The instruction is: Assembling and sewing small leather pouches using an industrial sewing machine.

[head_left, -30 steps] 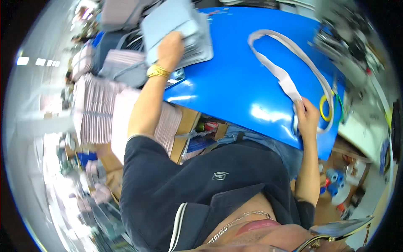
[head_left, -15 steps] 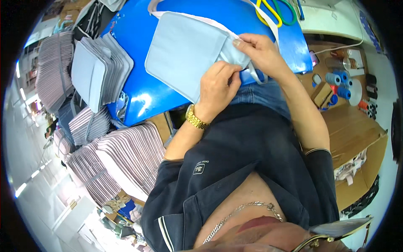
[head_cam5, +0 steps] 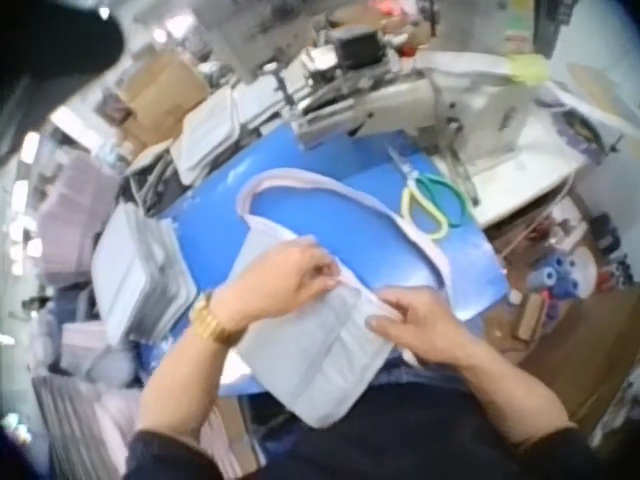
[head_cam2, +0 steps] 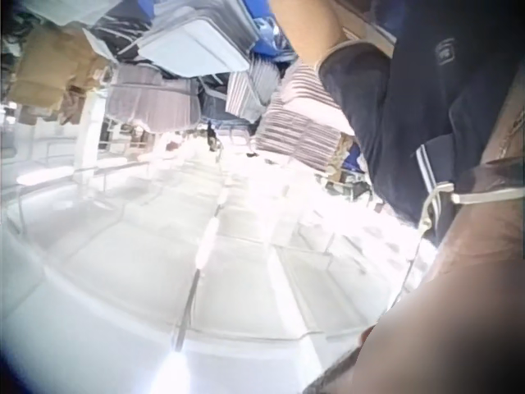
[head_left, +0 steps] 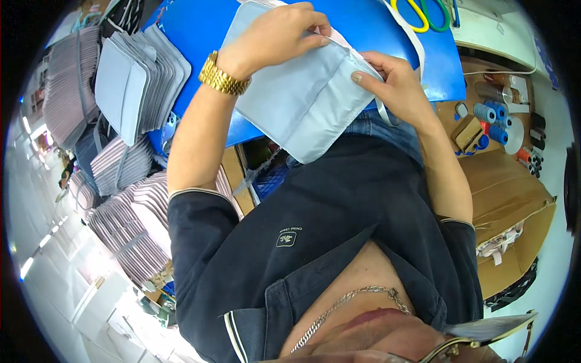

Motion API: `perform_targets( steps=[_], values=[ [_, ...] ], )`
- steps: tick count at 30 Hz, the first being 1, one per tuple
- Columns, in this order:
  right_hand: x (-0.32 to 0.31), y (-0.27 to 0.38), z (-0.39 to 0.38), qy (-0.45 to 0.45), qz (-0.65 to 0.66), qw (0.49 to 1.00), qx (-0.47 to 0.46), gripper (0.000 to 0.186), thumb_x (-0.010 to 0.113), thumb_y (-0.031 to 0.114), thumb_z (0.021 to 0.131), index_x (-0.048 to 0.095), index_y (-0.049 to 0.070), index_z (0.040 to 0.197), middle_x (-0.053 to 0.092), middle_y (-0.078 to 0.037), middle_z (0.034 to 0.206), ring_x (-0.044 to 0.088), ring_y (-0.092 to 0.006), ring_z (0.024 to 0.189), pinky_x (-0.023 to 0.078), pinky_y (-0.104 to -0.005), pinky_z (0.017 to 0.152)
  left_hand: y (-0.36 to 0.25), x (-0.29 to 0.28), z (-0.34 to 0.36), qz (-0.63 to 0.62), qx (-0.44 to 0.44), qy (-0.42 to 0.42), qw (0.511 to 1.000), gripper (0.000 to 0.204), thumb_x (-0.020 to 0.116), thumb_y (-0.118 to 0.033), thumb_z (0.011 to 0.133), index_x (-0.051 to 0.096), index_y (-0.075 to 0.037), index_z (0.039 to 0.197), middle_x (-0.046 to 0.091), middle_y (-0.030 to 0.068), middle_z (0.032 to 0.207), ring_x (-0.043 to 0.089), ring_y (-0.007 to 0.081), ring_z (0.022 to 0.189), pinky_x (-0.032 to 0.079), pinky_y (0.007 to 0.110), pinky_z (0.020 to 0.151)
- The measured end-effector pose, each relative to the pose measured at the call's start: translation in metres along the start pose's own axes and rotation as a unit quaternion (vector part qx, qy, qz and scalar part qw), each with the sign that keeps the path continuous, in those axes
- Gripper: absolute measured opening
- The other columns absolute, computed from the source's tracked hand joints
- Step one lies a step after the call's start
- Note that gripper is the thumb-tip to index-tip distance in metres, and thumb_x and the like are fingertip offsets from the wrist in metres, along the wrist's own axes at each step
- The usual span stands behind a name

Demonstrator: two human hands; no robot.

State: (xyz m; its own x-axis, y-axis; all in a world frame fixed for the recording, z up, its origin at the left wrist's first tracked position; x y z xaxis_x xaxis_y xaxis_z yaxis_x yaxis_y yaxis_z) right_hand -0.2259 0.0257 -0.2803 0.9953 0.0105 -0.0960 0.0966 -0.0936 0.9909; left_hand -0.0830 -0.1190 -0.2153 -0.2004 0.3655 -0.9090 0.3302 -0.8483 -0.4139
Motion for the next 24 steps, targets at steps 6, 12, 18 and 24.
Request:
perform_targets(
  steps=[6, 12, 18, 24],
  values=[
    [0.000, 0.004, 0.003, 0.014, -0.024, 1.000, 0.005, 0.025, 0.066, 0.021, 0.092, 0.066, -0.001, 0.104, 0.063, -0.003, 0.079, 0.054, -0.0079, 0.072, 0.045, -0.0253, 0.064, 0.000, -0.007, 0.016, -0.122, 0.023, 0.150, 0.981, 0.015, 0.067, -0.018, 0.080, 0.067, -0.003, 0.084, 0.065, 0.0148, 0.084, 0.064, 0.0284, 0.077, 0.050, 0.038, 0.068],
    [0.007, 0.009, 0.003, 0.031, -0.019, 0.999, -0.037, 0.026, 0.063, 0.023, 0.095, 0.066, -0.001, 0.102, 0.058, -0.001, 0.074, 0.047, -0.0073, 0.067, 0.040, -0.0255, 0.059, -0.008, -0.009, 0.015, -0.237, 0.050, 0.167, 0.956, 0.010, 0.066, -0.012, 0.080, 0.065, -0.002, 0.081, 0.061, 0.0103, 0.068, 0.062, 0.0204, 0.073, 0.050, 0.035, 0.067],
    [0.007, 0.004, 0.000, 0.016, -0.056, 0.997, -0.057, 0.027, 0.063, 0.025, 0.095, 0.066, -0.001, 0.102, 0.055, -0.002, 0.070, 0.045, -0.0085, 0.065, 0.039, -0.0271, 0.058, -0.017, -0.017, 0.015, -0.237, -0.201, 0.305, 0.900, 0.011, 0.067, -0.014, 0.085, 0.066, -0.003, 0.083, 0.061, 0.0023, 0.067, 0.058, 0.0113, 0.062, 0.047, 0.028, 0.058],
    [0.008, 0.005, 0.002, 0.025, -0.058, 0.996, -0.061, 0.028, 0.061, 0.027, 0.096, 0.067, 0.000, 0.103, 0.055, -0.002, 0.069, 0.044, -0.0086, 0.064, 0.037, -0.0274, 0.057, -0.014, -0.016, 0.008, -0.256, -0.090, 0.225, 0.936, 0.010, 0.067, -0.014, 0.086, 0.067, -0.004, 0.084, 0.063, 0.0011, 0.068, 0.056, 0.0082, 0.061, 0.046, 0.027, 0.056]
  ],
)
Point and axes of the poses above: each hand's wrist, its own z-axis towards the middle knuckle, its own x-axis out of the palm, y = z × x, the point moved 4 cm from there along z, towards the middle knuckle
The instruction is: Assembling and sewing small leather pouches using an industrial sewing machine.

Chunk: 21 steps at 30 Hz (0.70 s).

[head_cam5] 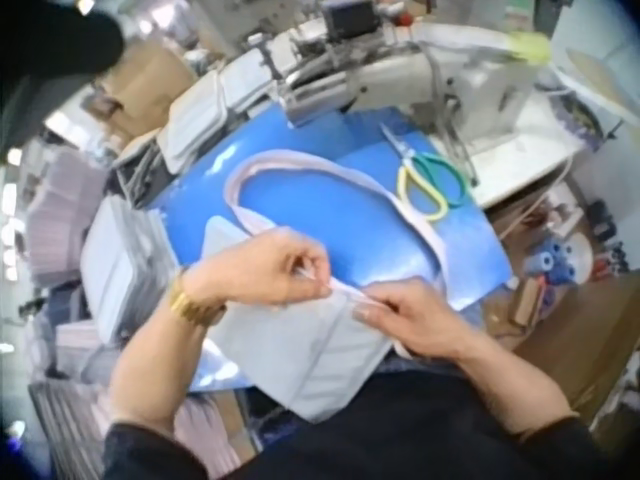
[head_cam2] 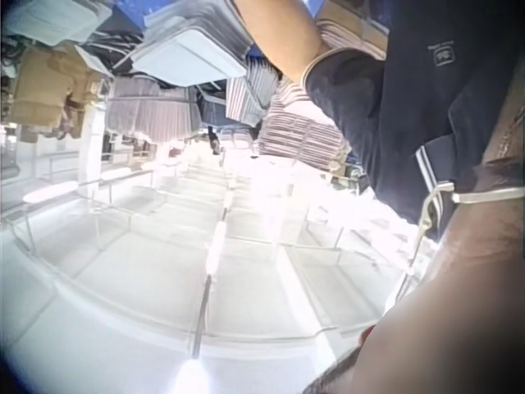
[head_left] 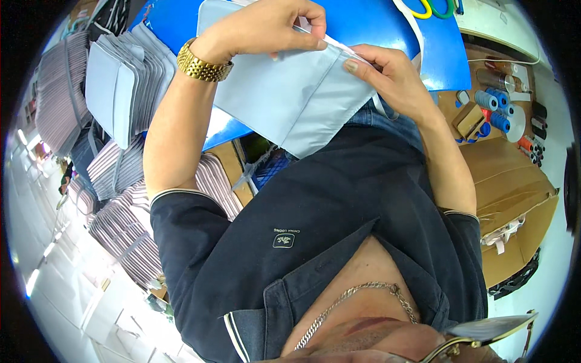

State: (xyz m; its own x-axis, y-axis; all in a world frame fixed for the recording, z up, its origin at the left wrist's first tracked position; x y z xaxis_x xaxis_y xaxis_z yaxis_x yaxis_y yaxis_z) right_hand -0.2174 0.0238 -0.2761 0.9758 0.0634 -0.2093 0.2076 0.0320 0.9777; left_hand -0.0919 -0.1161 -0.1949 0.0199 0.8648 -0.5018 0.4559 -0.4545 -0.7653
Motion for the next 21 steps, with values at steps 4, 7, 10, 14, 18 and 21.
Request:
perform_targets(
  steps=[4, 7, 10, 14, 18, 21],
  values=[
    [0.002, 0.002, -0.001, 0.003, 0.006, 1.000, 0.003, 0.028, 0.060, 0.026, 0.096, 0.068, 0.000, 0.104, 0.055, -0.001, 0.069, 0.045, -0.0081, 0.064, 0.038, -0.0269, 0.057, -0.001, 0.000, -0.001, 0.015, 0.017, -0.011, 1.000, 0.009, 0.067, -0.013, 0.086, 0.067, -0.004, 0.084, 0.063, 0.0016, 0.068, 0.057, 0.0084, 0.063, 0.046, 0.027, 0.058],
    [0.003, 0.002, -0.001, 0.002, 0.023, 1.000, 0.007, 0.027, 0.060, 0.025, 0.097, 0.068, 0.000, 0.105, 0.055, -0.001, 0.069, 0.045, -0.0076, 0.065, 0.038, -0.0264, 0.057, -0.001, 0.000, -0.001, 0.026, 0.021, -0.015, 0.999, 0.009, 0.068, -0.013, 0.085, 0.067, -0.004, 0.084, 0.064, 0.0028, 0.070, 0.057, 0.0088, 0.066, 0.047, 0.028, 0.061],
    [0.003, 0.003, 0.000, 0.004, 0.029, 1.000, -0.004, 0.027, 0.059, 0.024, 0.098, 0.067, 0.000, 0.106, 0.056, -0.001, 0.069, 0.045, -0.0074, 0.064, 0.038, -0.0263, 0.057, -0.005, 0.000, -0.003, 0.041, 0.036, -0.039, 0.998, 0.010, 0.069, -0.013, 0.084, 0.067, -0.004, 0.085, 0.065, 0.0040, 0.073, 0.059, 0.0110, 0.069, 0.048, 0.029, 0.064],
    [0.002, 0.005, 0.001, 0.002, 0.003, 1.000, -0.011, 0.026, 0.060, 0.024, 0.097, 0.067, 0.000, 0.104, 0.054, -0.003, 0.066, 0.045, -0.0087, 0.062, 0.038, -0.0279, 0.056, -0.006, 0.000, -0.005, 0.046, 0.063, -0.067, 0.995, 0.014, 0.066, -0.015, 0.085, 0.067, -0.002, 0.087, 0.066, 0.0102, 0.077, 0.062, 0.0189, 0.070, 0.050, 0.032, 0.067],
    [-0.002, 0.030, 0.011, 0.072, -0.050, 0.996, 0.026, 0.024, 0.058, 0.023, 0.097, 0.065, 0.000, 0.093, 0.051, -0.012, 0.064, 0.047, -0.0166, 0.057, 0.038, -0.0319, 0.054, -0.007, 0.002, -0.007, 0.088, 0.082, -0.069, 0.990, 0.018, 0.065, -0.019, 0.086, 0.067, -0.001, 0.089, 0.066, 0.0150, 0.079, 0.064, 0.0241, 0.071, 0.050, 0.033, 0.068],
    [0.001, 0.038, 0.012, 0.059, -0.072, 0.996, 0.007, 0.023, 0.057, 0.022, 0.097, 0.061, 0.001, 0.089, 0.050, -0.018, 0.065, 0.048, -0.0268, 0.056, 0.038, -0.0353, 0.054, -0.010, -0.009, -0.015, 0.090, 0.038, -0.020, 0.995, 0.023, 0.067, -0.024, 0.089, 0.068, -0.001, 0.090, 0.066, 0.0121, 0.077, 0.062, 0.0200, 0.069, 0.049, 0.032, 0.066]
  ],
)
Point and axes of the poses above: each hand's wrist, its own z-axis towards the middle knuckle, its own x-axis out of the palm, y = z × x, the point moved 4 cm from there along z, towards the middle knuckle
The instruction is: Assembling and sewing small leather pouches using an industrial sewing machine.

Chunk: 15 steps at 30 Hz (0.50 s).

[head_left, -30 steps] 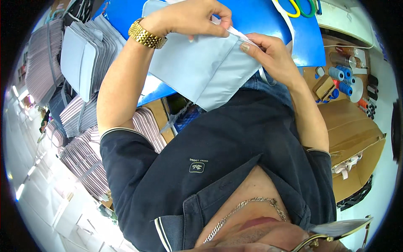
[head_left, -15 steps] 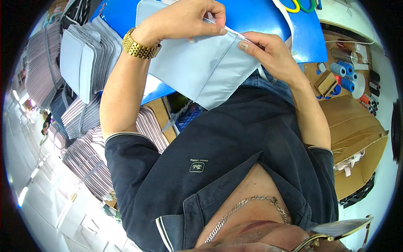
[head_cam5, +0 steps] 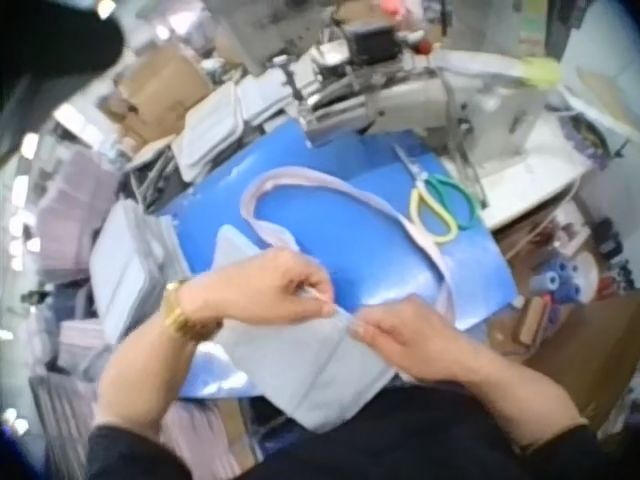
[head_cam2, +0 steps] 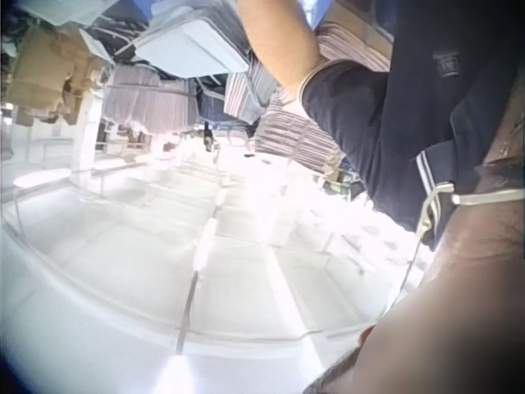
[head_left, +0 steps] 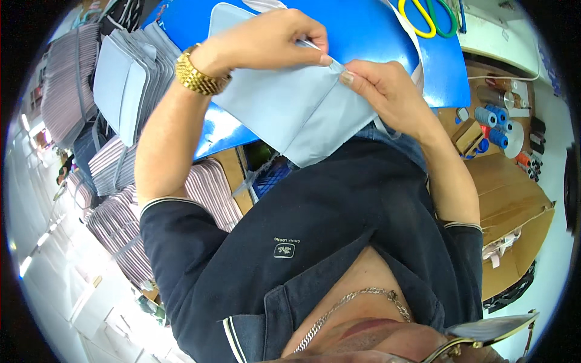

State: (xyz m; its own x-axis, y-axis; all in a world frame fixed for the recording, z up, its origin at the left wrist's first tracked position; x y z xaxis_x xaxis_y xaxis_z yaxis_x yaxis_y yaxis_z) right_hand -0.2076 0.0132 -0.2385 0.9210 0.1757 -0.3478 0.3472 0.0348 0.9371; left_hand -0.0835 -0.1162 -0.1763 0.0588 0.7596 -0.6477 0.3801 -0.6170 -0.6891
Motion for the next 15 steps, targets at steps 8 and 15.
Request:
perform_targets(
  steps=[8, 15],
  values=[
    [-0.007, 0.024, -0.014, -0.025, -0.029, 0.999, -0.011, 0.022, 0.057, 0.022, 0.096, 0.064, 0.001, 0.090, 0.052, -0.018, 0.066, 0.048, -0.0326, 0.055, 0.038, -0.0380, 0.053, 0.009, -0.056, -0.047, -0.066, -0.167, 0.039, 0.983, 0.024, 0.061, -0.026, 0.097, 0.067, -0.003, 0.100, 0.059, -0.0033, 0.079, 0.052, 0.0061, 0.070, 0.046, 0.024, 0.061],
    [-0.014, 0.027, -0.011, -0.035, -0.034, 0.999, -0.002, 0.022, 0.058, 0.022, 0.096, 0.065, 0.001, 0.092, 0.053, -0.018, 0.066, 0.049, -0.0315, 0.056, 0.040, -0.0367, 0.054, 0.016, -0.061, -0.050, -0.097, -0.131, -0.023, 0.986, 0.022, 0.060, -0.023, 0.097, 0.067, -0.002, 0.099, 0.059, -0.0021, 0.076, 0.052, 0.0073, 0.066, 0.046, 0.025, 0.060]
  ],
)
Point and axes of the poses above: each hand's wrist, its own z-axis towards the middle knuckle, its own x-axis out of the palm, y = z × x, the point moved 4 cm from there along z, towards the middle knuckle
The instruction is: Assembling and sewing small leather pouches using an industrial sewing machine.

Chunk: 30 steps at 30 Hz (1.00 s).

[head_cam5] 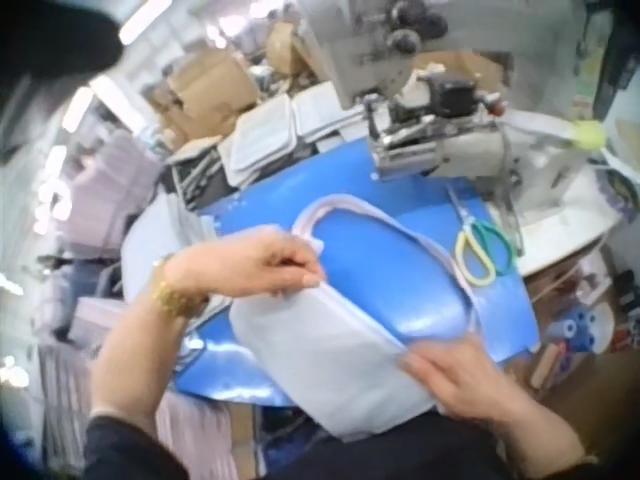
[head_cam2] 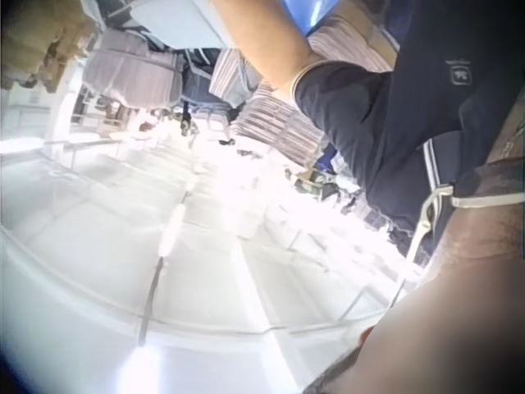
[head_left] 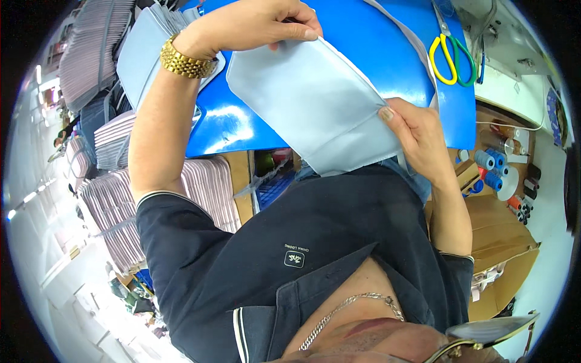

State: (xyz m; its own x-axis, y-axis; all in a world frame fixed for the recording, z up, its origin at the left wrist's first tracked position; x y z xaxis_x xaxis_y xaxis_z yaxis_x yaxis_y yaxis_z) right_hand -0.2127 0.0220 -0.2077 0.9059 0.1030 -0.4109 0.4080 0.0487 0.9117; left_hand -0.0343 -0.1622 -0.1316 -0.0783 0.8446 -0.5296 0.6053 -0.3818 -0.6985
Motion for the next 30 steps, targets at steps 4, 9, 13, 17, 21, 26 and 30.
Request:
perform_targets(
  steps=[4, 9, 13, 17, 21, 26, 30],
  values=[
    [-0.007, 0.001, 0.002, -0.014, 0.017, 1.000, -0.011, 0.021, 0.058, 0.021, 0.097, 0.064, 0.001, 0.092, 0.051, -0.014, 0.064, 0.047, -0.0237, 0.054, 0.039, -0.0338, 0.053, 0.003, -0.002, 0.006, 0.058, 0.073, -0.060, 0.994, 0.017, 0.062, -0.017, 0.094, 0.068, -0.001, 0.095, 0.059, -0.0003, 0.071, 0.052, 0.0078, 0.063, 0.045, 0.025, 0.058],
    [-0.028, -0.002, 0.022, -0.010, 0.038, 0.999, -0.003, 0.023, 0.057, 0.021, 0.098, 0.063, 0.000, 0.091, 0.051, -0.006, 0.067, 0.047, -0.0112, 0.064, 0.039, -0.0271, 0.058, 0.002, -0.018, 0.024, 0.236, 0.224, -0.210, 0.922, 0.025, 0.063, -0.026, 0.093, 0.070, -0.003, 0.099, 0.068, 0.0113, 0.093, 0.064, 0.0232, 0.082, 0.051, 0.033, 0.074],
    [-0.059, -0.005, 0.040, -0.047, 0.097, 0.994, 0.000, 0.026, 0.056, 0.022, 0.099, 0.063, -0.001, 0.089, 0.055, 0.002, 0.074, 0.047, -0.0065, 0.070, 0.041, -0.0230, 0.065, -0.013, -0.045, 0.047, 0.133, 0.206, -0.217, 0.945, 0.018, 0.065, -0.019, 0.091, 0.069, -0.002, 0.098, 0.065, 0.0044, 0.085, 0.059, 0.0154, 0.075, 0.048, 0.028, 0.068],
    [-0.082, -0.010, 0.054, -0.012, 0.091, 0.996, 0.019, 0.026, 0.056, 0.022, 0.099, 0.063, -0.001, 0.089, 0.055, 0.002, 0.072, 0.046, -0.0056, 0.069, 0.039, -0.0232, 0.062, -0.011, -0.060, 0.072, -0.025, 0.206, -0.205, 0.957, 0.011, 0.062, -0.010, 0.088, 0.065, -0.001, 0.094, 0.061, -0.0020, 0.075, 0.053, 0.0063, 0.068, 0.045, 0.023, 0.063],
    [-0.093, -0.008, 0.058, -0.032, 0.084, 0.995, 0.045, 0.026, 0.056, 0.022, 0.099, 0.062, 0.000, 0.085, 0.051, 0.001, 0.069, 0.044, -0.0065, 0.067, 0.037, -0.0236, 0.060, 0.001, -0.061, 0.092, -0.141, 0.213, -0.209, 0.944, 0.011, 0.060, -0.007, 0.086, 0.061, -0.003, 0.096, 0.059, -0.0027, 0.081, 0.052, 0.0052, 0.074, 0.044, 0.022, 0.065],
    [-0.092, -0.015, 0.076, -0.041, 0.116, 0.992, 0.038, 0.026, 0.056, 0.021, 0.099, 0.061, 0.000, 0.085, 0.052, 0.001, 0.069, 0.044, -0.0066, 0.066, 0.037, -0.0234, 0.059, 0.008, -0.069, 0.105, -0.102, 0.424, -0.224, 0.872, 0.013, 0.061, -0.006, 0.087, 0.061, -0.003, 0.099, 0.058, -0.0036, 0.083, 0.051, 0.0048, 0.074, 0.042, 0.021, 0.064],
    [-0.089, -0.007, 0.075, -0.082, 0.140, 0.986, 0.024, 0.026, 0.057, 0.021, 0.099, 0.061, -0.001, 0.085, 0.052, 0.002, 0.070, 0.044, -0.0059, 0.067, 0.037, -0.0228, 0.060, 0.011, -0.081, 0.116, -0.190, 0.188, -0.239, 0.933, 0.020, 0.063, -0.006, 0.087, 0.063, -0.001, 0.106, 0.061, -0.0019, 0.088, 0.052, 0.0060, 0.077, 0.044, 0.023, 0.067]
  ],
)
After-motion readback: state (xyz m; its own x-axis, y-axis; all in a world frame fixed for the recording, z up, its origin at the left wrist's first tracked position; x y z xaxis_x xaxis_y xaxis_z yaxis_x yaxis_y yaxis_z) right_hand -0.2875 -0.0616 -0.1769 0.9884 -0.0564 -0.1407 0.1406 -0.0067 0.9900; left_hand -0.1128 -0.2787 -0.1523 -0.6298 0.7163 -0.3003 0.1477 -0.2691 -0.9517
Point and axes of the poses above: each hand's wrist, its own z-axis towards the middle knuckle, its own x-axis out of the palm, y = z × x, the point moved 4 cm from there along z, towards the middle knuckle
